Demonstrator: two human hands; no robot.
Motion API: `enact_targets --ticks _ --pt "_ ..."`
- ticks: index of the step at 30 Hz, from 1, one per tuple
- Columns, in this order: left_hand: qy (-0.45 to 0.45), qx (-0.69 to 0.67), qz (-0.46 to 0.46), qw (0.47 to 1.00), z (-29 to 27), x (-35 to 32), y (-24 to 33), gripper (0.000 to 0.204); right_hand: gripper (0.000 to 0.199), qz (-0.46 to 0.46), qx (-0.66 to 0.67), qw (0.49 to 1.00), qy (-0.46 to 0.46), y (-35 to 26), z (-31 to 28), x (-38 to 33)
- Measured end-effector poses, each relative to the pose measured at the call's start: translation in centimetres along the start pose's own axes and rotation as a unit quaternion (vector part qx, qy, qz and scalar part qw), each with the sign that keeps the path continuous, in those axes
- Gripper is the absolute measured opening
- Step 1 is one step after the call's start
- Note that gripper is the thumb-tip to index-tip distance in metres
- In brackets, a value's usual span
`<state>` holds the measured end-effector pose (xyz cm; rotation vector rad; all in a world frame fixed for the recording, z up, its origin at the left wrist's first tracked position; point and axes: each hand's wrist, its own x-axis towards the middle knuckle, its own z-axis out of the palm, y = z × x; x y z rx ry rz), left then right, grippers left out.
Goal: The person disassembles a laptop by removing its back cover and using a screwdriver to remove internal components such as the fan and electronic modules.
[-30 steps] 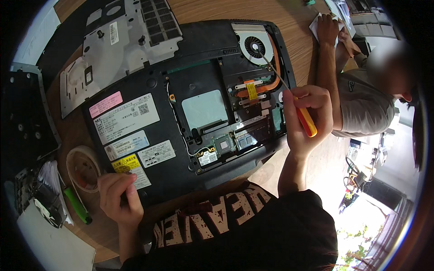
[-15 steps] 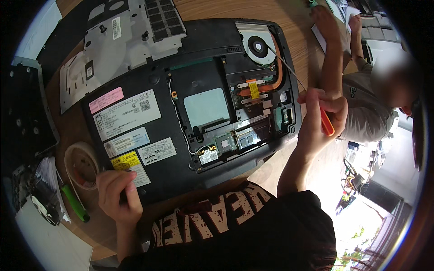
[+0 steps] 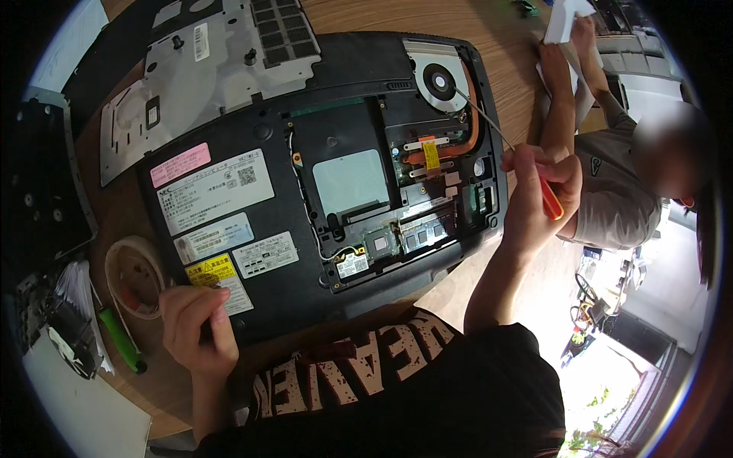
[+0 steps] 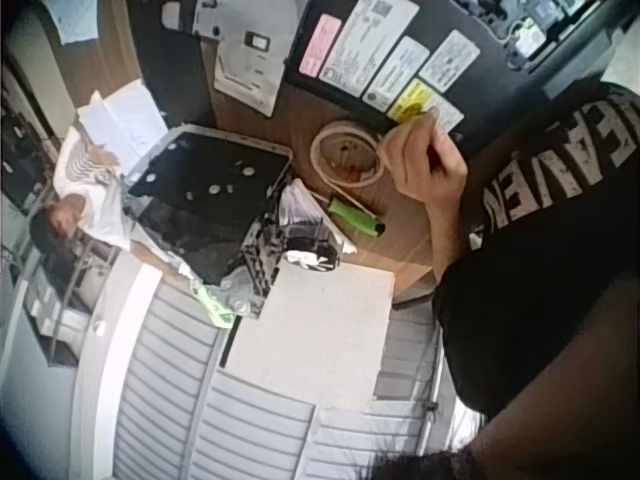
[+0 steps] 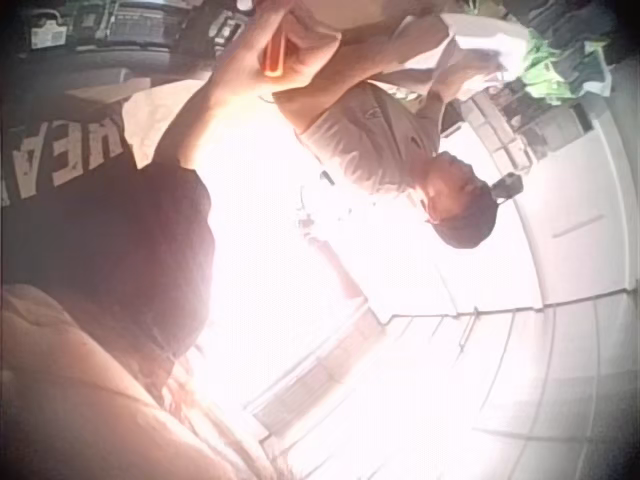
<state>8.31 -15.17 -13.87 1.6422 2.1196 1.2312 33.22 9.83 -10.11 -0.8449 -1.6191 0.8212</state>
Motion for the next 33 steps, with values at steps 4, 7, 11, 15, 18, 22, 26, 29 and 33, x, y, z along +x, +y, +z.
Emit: enact_targets --ticks 4,7,11,15,18,22,26,29,33 --pt "0.000 0.004 0.000 1.000 -0.2 0.0 0.2 0.013 0.027 -0.022 -0.076 0.997 0.006 0.7 0.2 0.0" --pt "-0.004 -0.001 -0.001 1.000 -0.1 0.1 0.0 0.013 0.026 0.060 0.128 0.988 -0.068 0.2 -1.4 0.3" --pt "-0.003 0.000 -0.002 1.000 0.0 -0.1 -0.1 0.012 0.026 0.045 0.161 0.986 -0.022 0.3 -1.3 0.1" --pt "-0.001 0.005 0.001 1.000 0.0 0.0 0.0 0.012 0.025 -0.009 0.000 1.000 0.006 0.9 -0.9 0.1" --pt "0.000 0.007 0.001 1.000 0.1 0.0 0.0 0.012 0.025 -0.026 -0.059 0.998 0.009 1.2 -0.8 0.2" --pt "0.003 0.006 -0.004 1.000 0.1 -0.1 -0.1 0.011 0.026 0.148 0.368 0.913 -0.097 0.3 -2.9 1.3" --pt "0.000 0.010 -0.003 1.000 0.1 0.0 -0.1 0.011 0.027 0.038 0.152 0.986 0.061 0.2 -1.9 1.0" --pt "0.000 0.006 -0.001 1.000 0.2 0.0 -0.1 0.011 0.026 0.027 0.039 0.997 0.054 0.5 -1.0 0.7" --pt "0.001 0.004 0.000 1.000 0.1 0.2 0.0 0.011 0.024 0.025 -0.017 0.999 0.040 1.7 -0.7 0.9"
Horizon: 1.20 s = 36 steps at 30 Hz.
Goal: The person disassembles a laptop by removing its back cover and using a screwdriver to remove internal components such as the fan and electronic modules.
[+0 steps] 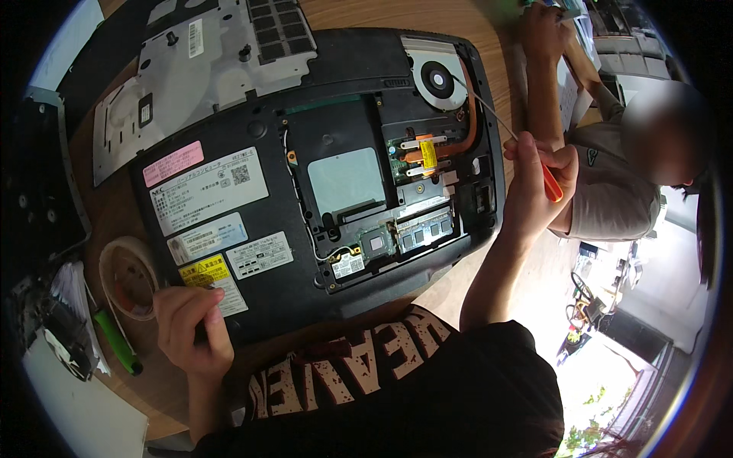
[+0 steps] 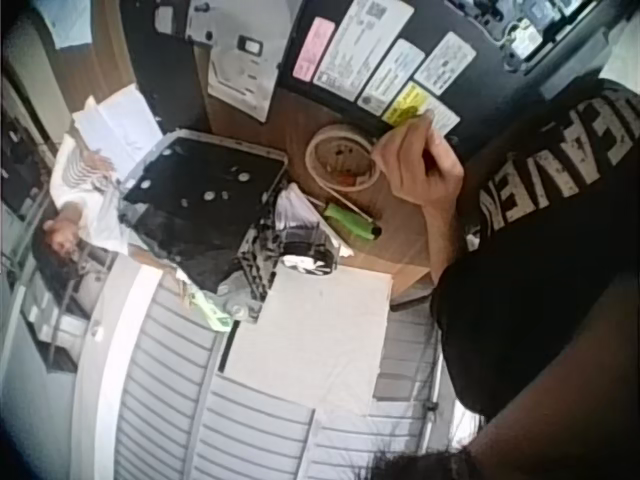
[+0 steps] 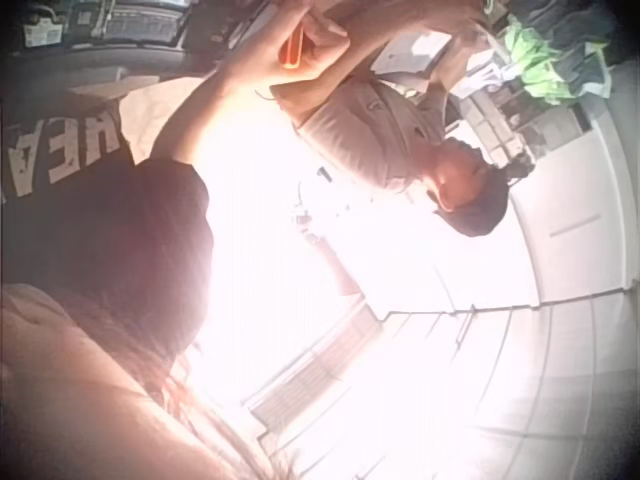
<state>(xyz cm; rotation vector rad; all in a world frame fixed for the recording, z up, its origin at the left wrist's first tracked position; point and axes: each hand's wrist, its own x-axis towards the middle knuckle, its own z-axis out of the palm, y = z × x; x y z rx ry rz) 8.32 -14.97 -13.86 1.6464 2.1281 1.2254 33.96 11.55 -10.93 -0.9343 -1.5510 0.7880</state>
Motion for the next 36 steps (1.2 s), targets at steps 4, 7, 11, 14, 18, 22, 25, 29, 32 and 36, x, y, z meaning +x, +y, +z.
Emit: enact_targets --ticks 4,7,11,14,18,22,25,29,32,36 --pt "0.002 0.003 -0.005 1.000 0.0 -0.3 -0.3 0.011 0.026 0.297 0.486 0.812 -0.126 -0.3 -3.3 1.1" --pt "-0.003 -0.003 -0.003 1.000 0.0 -0.2 -0.1 0.012 0.024 0.192 0.337 0.920 -0.051 -0.3 -3.0 0.8" --pt "0.001 0.002 0.005 1.000 0.2 0.0 -0.2 0.012 0.023 0.093 0.250 0.964 0.013 -0.3 -1.0 0.4" --pt "0.005 -0.001 0.003 1.000 0.1 -0.1 -0.2 0.012 0.023 0.088 0.173 0.980 -0.047 0.0 -1.3 0.5" --pt "-0.002 0.001 -0.001 1.000 0.0 -0.1 -0.2 0.013 0.023 0.125 0.119 0.985 -0.020 0.5 -1.3 0.4" --pt "0.001 0.003 -0.002 1.000 0.0 -0.2 -0.2 0.013 0.024 0.155 0.262 0.952 -0.044 1.1 -1.3 0.5" --pt "0.001 -0.001 -0.002 1.000 0.0 -0.2 -0.2 0.013 0.023 0.135 0.313 0.940 -0.034 1.2 -1.9 0.4" --pt "-0.001 -0.002 0.000 1.000 0.0 -0.2 -0.2 0.013 0.023 0.076 0.208 0.975 0.001 0.9 -1.6 0.4" --pt "0.000 -0.002 0.003 1.000 0.0 -0.2 -0.3 0.012 0.022 0.086 0.188 0.978 0.002 1.3 -1.3 0.1" --pt "-0.002 0.004 0.002 1.000 0.0 -0.1 -0.2 0.012 0.022 0.113 0.179 0.977 0.025 1.4 -0.3 0.0"
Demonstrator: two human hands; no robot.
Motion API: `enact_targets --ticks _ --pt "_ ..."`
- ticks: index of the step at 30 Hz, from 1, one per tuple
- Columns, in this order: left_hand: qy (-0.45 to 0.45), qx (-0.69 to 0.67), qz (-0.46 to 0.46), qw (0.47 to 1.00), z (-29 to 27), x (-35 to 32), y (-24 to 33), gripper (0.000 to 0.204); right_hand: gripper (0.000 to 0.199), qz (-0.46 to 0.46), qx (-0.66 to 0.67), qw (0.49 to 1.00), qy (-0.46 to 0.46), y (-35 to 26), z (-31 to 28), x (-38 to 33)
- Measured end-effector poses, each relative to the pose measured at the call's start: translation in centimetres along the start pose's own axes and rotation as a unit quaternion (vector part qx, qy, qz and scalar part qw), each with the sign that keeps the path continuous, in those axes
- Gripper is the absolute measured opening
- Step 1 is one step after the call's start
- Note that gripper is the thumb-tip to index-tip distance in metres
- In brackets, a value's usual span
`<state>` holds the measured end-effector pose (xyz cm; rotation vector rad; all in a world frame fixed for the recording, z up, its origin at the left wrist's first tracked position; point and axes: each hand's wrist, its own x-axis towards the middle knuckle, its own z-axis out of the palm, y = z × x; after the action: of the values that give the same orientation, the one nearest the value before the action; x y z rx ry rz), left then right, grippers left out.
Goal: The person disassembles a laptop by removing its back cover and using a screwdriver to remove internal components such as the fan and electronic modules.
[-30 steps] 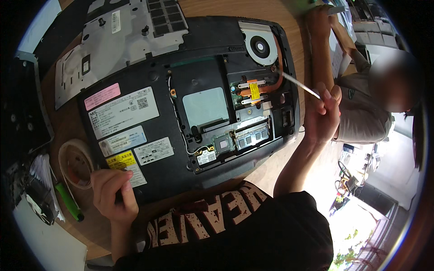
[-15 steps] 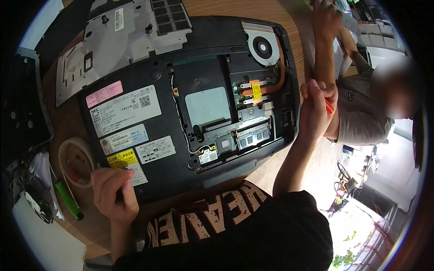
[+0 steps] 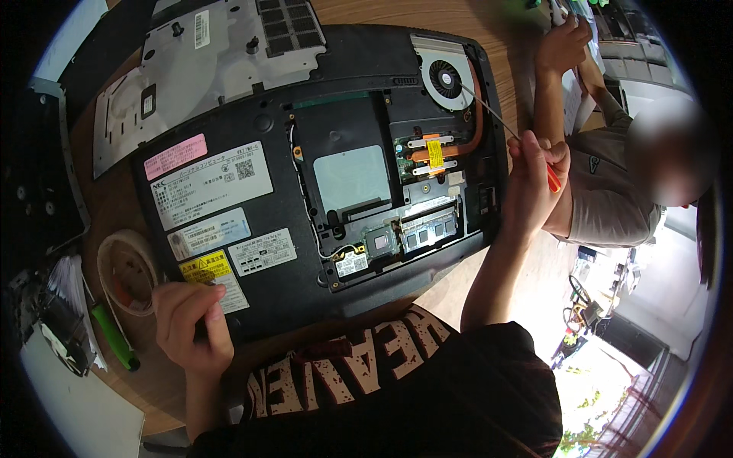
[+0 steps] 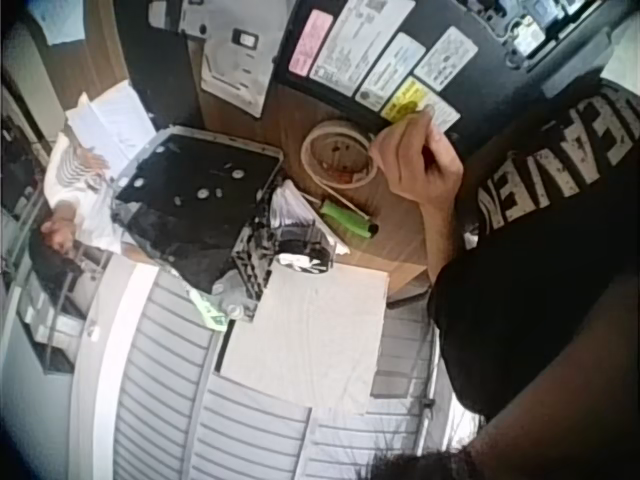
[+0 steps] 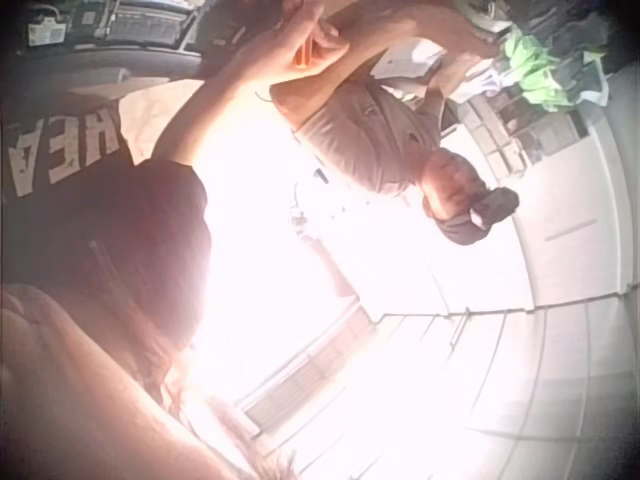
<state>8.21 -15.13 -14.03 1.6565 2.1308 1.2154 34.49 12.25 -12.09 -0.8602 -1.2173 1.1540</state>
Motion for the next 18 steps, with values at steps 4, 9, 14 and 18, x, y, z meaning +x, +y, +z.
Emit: enact_targets --ticks 4,9,14,18 --pt "0.004 -0.002 -0.002 1.000 0.0 -0.1 -0.1 0.012 0.021 0.319 0.380 0.859 -0.125 -2.1 -4.0 1.7" --pt "-0.001 0.006 -0.006 1.000 0.0 0.0 0.0 0.013 0.021 0.046 0.102 0.992 -0.050 -1.4 -2.6 1.3" --pt "0.001 -0.007 -0.009 1.000 0.2 -0.1 -0.2 0.013 0.023 -0.016 0.025 0.999 -0.037 -1.0 -1.5 1.1" --pt "-0.001 -0.003 0.000 1.000 0.1 0.0 -0.1 0.013 0.023 0.000 -0.043 0.997 -0.059 -0.6 -1.5 1.4"
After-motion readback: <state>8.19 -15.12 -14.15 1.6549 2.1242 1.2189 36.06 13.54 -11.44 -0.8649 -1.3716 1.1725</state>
